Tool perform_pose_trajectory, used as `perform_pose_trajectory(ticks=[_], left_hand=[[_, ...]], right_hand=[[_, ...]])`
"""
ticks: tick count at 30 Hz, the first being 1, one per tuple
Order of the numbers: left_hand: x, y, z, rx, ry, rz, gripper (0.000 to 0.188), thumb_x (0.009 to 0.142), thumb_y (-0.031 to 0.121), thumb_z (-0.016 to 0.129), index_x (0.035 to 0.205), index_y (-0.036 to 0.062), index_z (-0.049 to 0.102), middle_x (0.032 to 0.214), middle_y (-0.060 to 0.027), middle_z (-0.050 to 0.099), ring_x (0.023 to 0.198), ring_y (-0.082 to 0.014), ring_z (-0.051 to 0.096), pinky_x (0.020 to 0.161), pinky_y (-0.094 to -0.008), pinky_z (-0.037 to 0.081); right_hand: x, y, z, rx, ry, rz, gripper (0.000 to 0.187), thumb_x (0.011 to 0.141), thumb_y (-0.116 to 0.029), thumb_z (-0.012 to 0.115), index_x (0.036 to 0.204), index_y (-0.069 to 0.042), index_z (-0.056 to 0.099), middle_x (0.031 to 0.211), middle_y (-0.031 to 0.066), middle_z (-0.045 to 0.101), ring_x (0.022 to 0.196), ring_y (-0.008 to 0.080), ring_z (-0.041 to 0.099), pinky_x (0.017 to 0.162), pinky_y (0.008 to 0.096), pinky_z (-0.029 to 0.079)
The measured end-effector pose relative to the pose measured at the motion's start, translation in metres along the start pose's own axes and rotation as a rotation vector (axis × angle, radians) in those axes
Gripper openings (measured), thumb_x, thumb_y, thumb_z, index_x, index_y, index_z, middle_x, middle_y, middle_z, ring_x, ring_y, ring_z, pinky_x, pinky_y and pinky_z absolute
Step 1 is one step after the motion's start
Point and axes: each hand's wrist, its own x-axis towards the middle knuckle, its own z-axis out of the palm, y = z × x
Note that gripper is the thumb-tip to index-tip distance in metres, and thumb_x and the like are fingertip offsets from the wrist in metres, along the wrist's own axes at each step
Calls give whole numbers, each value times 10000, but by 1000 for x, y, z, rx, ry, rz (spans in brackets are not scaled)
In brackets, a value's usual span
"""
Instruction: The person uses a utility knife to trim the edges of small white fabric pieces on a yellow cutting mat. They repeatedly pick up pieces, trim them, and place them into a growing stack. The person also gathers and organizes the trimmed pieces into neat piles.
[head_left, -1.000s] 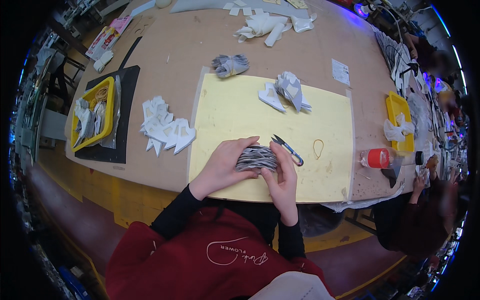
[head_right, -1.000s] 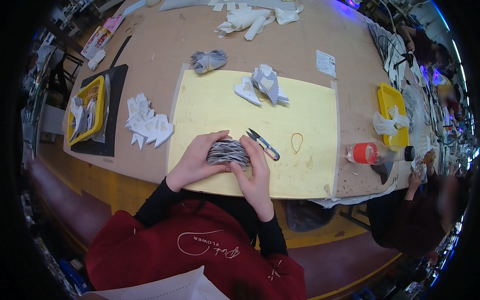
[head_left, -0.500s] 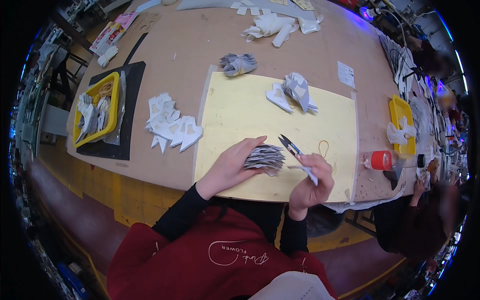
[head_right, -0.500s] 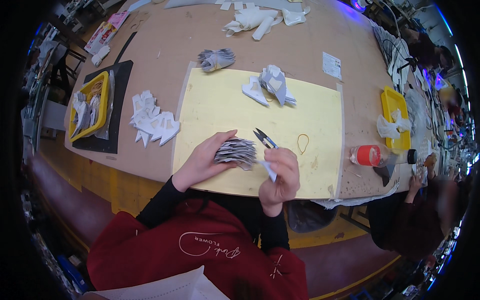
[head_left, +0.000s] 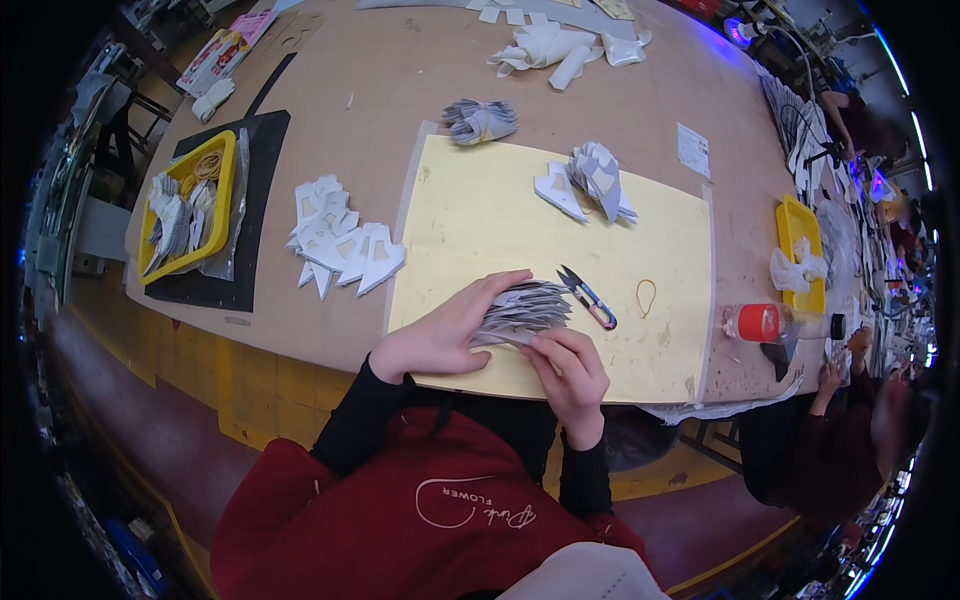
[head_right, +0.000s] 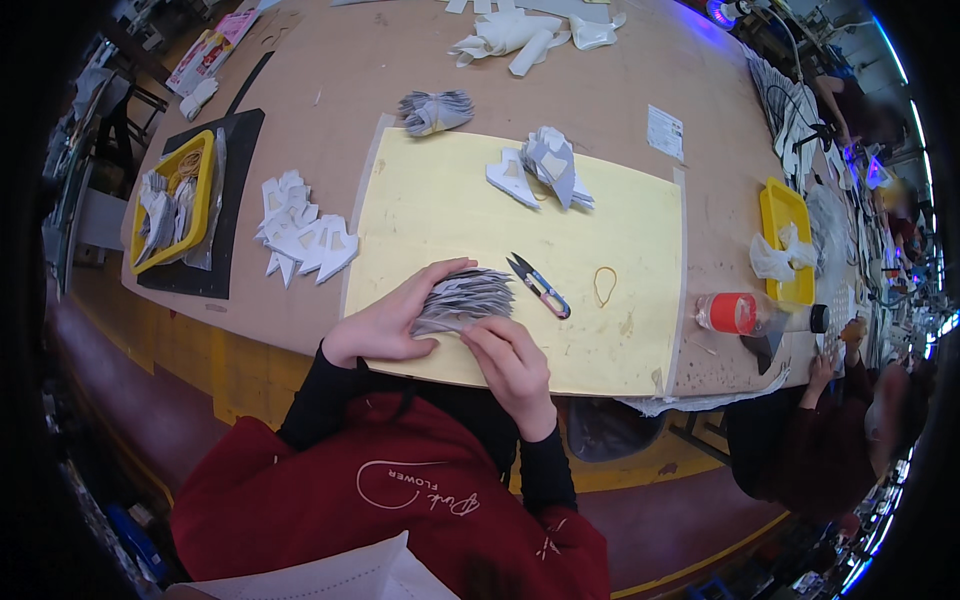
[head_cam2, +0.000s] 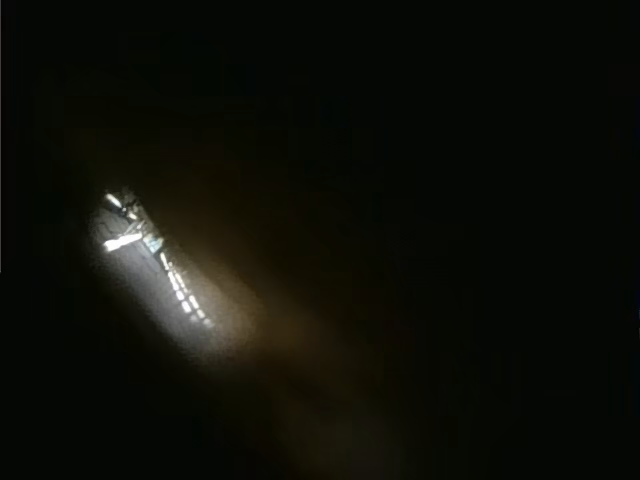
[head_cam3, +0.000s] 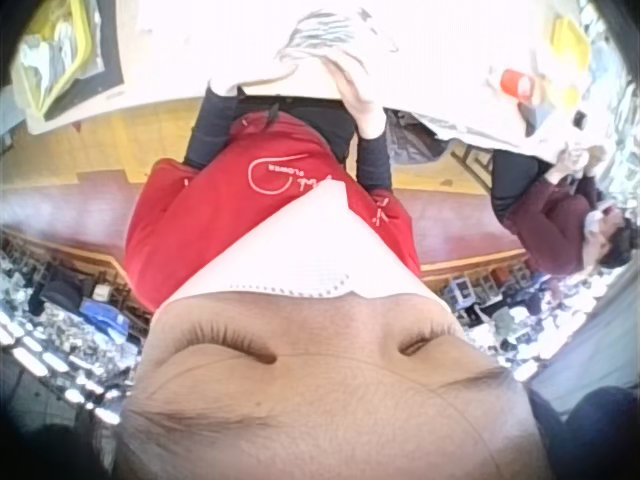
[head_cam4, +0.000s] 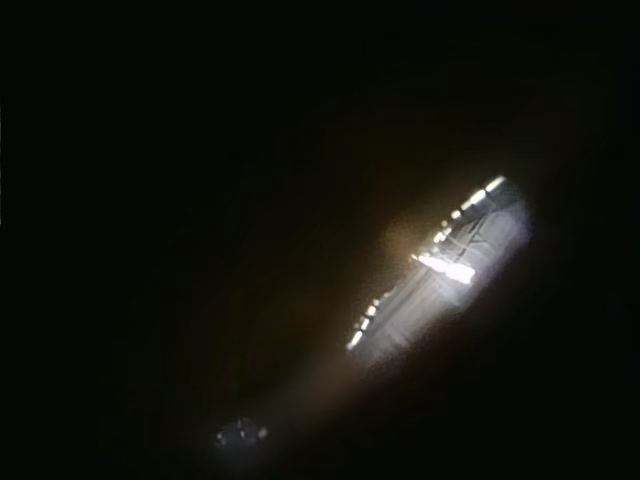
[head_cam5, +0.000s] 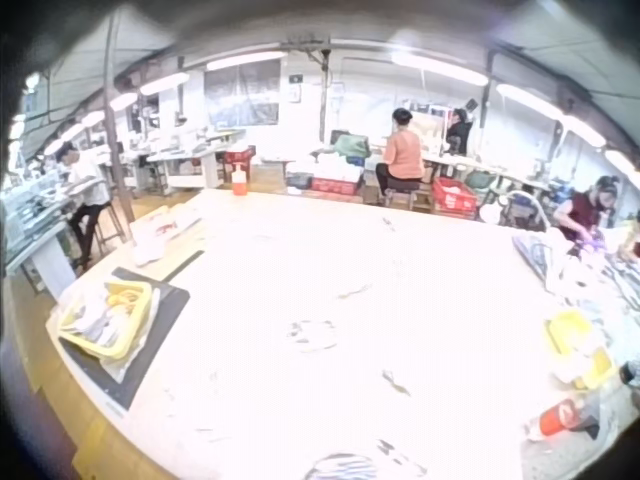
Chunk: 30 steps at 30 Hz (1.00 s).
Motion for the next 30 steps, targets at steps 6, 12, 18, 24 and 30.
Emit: perform_pose_trajectory(ticks=[6, 12, 18, 24, 30], left_hand=[[-2, 1, 1, -145, 9, -21, 970, 742, 121, 788, 1517, 11, 215, 1504, -195, 354, 1382, -314, 391, 1144, -380, 321], [1, -1, 0, -89, 53, -60, 751, 808, 96, 700, 1472, 21, 358, 1483, -170, 404, 1364, -315, 421, 1132, -380, 334], [1, 1, 5, -9, 85, 1, 710, 809, 72, 673, 1458, 33, 386, 1413, -150, 424, 1331, -309, 421, 1109, -385, 346], [-9, 11, -4, 69, -1, -67, 712, 798, 42, 691, 1446, 34, 393, 1368, -158, 419, 1295, -324, 429, 1093, -392, 354], [-13, 25, 24, 152, 341, -64, 705, 756, -13, 687, 1405, 25, 416, 1357, -178, 439, 1285, -344, 444, 1087, -396, 367]], right_hand=[[16, -3, -4, -16, -329, -48, 402, 778, -10, 635, 1177, -57, 661, 1107, 134, 587, 982, 275, 640, 801, 340, 551], [19, 1, -4, -32, -362, -97, 420, 750, 7, 665, 1165, -61, 659, 1156, 141, 568, 1053, 316, 602, 866, 385, 524], [1, 8, 15, -26, 133, 122, 747, 771, 25, 713, 1425, -71, 366, 1454, 185, 351, 1368, 340, 342, 1120, 471, 307], [-6, -8, 22, 361, 31, 423, 905, 813, 114, 549, 1532, -72, 31, 1588, 209, 126, 1468, 335, 199, 1173, 446, 238], [-4, 1, 33, 136, -44, 164, 833, 839, 104, 584, 1520, -57, 134, 1476, 209, 335, 1329, 320, 408, 1095, 428, 354]])
